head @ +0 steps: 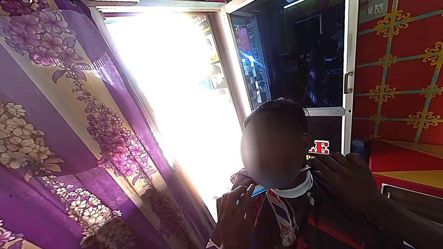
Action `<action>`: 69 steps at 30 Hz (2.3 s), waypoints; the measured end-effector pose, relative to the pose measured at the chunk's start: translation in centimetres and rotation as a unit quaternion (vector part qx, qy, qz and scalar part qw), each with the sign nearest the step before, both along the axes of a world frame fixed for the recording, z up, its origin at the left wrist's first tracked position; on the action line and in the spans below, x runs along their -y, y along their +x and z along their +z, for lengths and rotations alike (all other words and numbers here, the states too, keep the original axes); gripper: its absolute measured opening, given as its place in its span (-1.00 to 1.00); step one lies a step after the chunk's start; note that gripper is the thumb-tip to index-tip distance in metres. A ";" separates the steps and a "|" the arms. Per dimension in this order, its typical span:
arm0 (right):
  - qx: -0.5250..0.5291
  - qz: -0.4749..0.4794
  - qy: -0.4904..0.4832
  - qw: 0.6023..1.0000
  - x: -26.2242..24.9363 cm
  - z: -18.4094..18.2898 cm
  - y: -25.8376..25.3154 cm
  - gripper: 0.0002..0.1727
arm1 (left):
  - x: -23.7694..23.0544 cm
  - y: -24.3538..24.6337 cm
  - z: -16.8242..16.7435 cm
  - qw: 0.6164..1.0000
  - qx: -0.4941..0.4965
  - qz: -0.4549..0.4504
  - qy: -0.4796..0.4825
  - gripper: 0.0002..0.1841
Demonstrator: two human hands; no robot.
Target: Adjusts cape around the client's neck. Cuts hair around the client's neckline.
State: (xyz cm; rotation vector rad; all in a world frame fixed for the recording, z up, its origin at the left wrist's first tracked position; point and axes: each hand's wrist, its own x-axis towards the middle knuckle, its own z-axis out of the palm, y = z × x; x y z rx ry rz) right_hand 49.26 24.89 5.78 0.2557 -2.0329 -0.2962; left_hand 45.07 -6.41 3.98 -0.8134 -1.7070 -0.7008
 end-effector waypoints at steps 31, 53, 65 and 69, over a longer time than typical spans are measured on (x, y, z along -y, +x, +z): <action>0.089 -0.025 -0.131 0.987 -3.3 2.1 3.3 -0.56 | -0.7 0.1 6.4 0.993 0.055 0.020 -0.107 -0.74; 0.114 -0.047 -0.043 0.991 -1.4 3.3 1.6 -0.57 | -1.3 -0.5 7.2 0.995 0.044 0.017 -0.092 -0.74; 0.125 0.080 -0.248 0.957 -1.7 0.8 2.8 -0.63 | -1.6 0.4 8.6 0.997 0.049 0.009 -0.058 -0.75; 0.146 0.135 -0.386 0.901 -1.6 -1.3 5.5 -0.69 | 0.2 0.0 9.9 0.983 0.098 -0.034 -0.148 -0.82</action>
